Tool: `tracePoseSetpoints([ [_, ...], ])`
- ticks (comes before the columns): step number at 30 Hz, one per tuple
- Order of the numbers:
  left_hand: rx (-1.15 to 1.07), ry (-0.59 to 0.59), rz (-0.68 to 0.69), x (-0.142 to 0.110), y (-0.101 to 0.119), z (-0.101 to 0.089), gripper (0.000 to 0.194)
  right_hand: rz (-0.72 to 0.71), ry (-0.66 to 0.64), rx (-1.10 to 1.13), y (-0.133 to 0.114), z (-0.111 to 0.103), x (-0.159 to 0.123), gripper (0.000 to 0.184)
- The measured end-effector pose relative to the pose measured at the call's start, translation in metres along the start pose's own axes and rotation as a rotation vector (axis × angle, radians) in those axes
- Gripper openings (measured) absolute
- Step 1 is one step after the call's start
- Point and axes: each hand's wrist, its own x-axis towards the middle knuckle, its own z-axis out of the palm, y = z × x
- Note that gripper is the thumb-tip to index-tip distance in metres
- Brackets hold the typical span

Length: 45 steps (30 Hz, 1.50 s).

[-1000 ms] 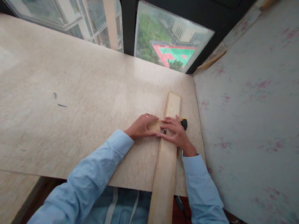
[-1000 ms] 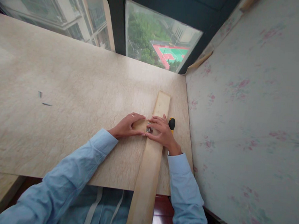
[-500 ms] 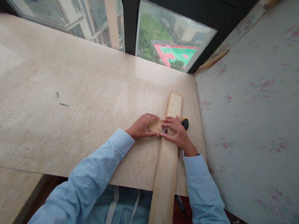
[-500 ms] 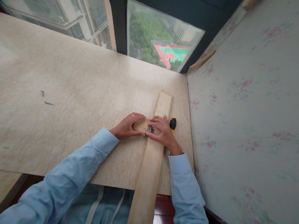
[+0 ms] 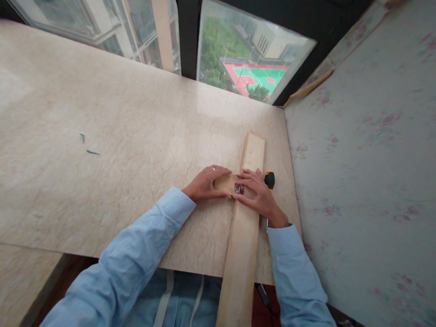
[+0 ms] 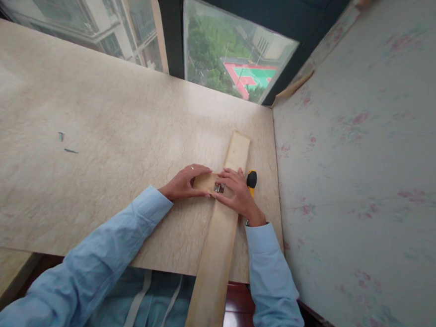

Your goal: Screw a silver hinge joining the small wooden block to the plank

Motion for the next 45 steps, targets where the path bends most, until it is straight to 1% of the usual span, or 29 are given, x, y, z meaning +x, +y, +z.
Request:
tracePoseSetpoints([
  [12, 0.021, -0.013, 0.002, 0.0011, 0.0015, -0.0001, 0.07, 0.027, -0.026, -0.018, -0.0043, -0.0018, -0.0025, 0.033],
  [21, 0.019, 0.001, 0.004, 0.001, 0.004, -0.0002, 0.071, 0.031, -0.008, -0.017, -0.0044, -0.0014, -0.002, 0.027],
  [28, 0.038, -0.018, -0.005, 0.0022, 0.003, 0.0013, 0.073, 0.031, 0.024, -0.008, -0.0048, 0.0003, 0.0005, 0.025],
  [33, 0.033, -0.009, 0.001, 0.0014, 0.0045, 0.0011, 0.072, 0.029, 0.043, 0.004, -0.0035, 0.0017, 0.0006, 0.025],
  [38, 0.031, -0.003, 0.031, 0.0005, 0.0028, 0.0015, 0.073, 0.023, 0.044, -0.004, -0.0029, 0.0024, 0.0002, 0.025],
  [45, 0.039, -0.012, 0.027, 0.0004, 0.0001, 0.0023, 0.072, 0.02, 0.047, -0.004, -0.005, 0.0019, 0.0011, 0.022],
])
